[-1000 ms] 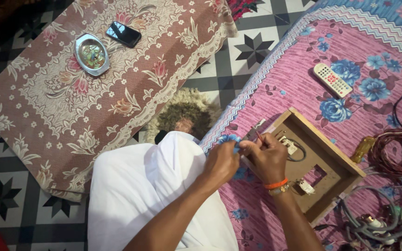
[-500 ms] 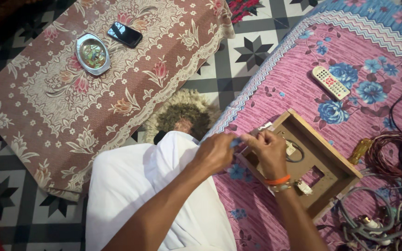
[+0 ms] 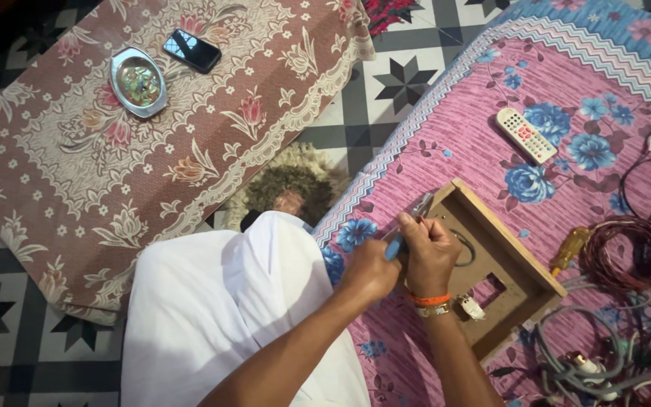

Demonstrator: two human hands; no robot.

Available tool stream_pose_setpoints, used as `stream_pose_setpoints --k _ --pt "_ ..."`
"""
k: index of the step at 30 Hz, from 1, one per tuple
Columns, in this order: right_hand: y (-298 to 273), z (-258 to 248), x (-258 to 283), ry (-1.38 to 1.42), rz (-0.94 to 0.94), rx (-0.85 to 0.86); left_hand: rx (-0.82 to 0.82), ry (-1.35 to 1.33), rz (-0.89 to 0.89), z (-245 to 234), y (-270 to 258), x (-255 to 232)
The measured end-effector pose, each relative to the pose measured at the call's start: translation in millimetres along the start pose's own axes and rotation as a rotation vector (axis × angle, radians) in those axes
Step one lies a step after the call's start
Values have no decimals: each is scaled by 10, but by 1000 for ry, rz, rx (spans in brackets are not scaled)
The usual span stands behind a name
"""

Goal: The person wires an electrical box, using a screwdriver to tighten internal components, handling wire coils, and using pliers to strip and cut wires.

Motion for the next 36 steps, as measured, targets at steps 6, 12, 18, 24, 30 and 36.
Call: stream_pose_setpoints --k 6,12,18,24,30,36 --pt "-49 27 5 -133 -72 0 192 -446 -344 189 -55 261" --pt "-73 19 12 -212 -122 19 307 -645 -474 208 -101 209" --pt "-86 -64 -130 -205 -260 -63 227 -941 -659 184 -99 310" --pt "-83 -91 -128 77 -114 105 307 -751 -419 -78 -114 232" --pt "-130 -63 -143 6 -64 85 359 -220 -336 -403 -350 150" --pt "-136 -25 -143 8 -71 82 138 228 13 -497 -422 21"
Point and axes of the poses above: each hand's wrist, its own y-axis towards the middle knuckle, its own z-axis out of the palm, x = y × z, the point moved 5 cm from there along y, towards the middle knuckle
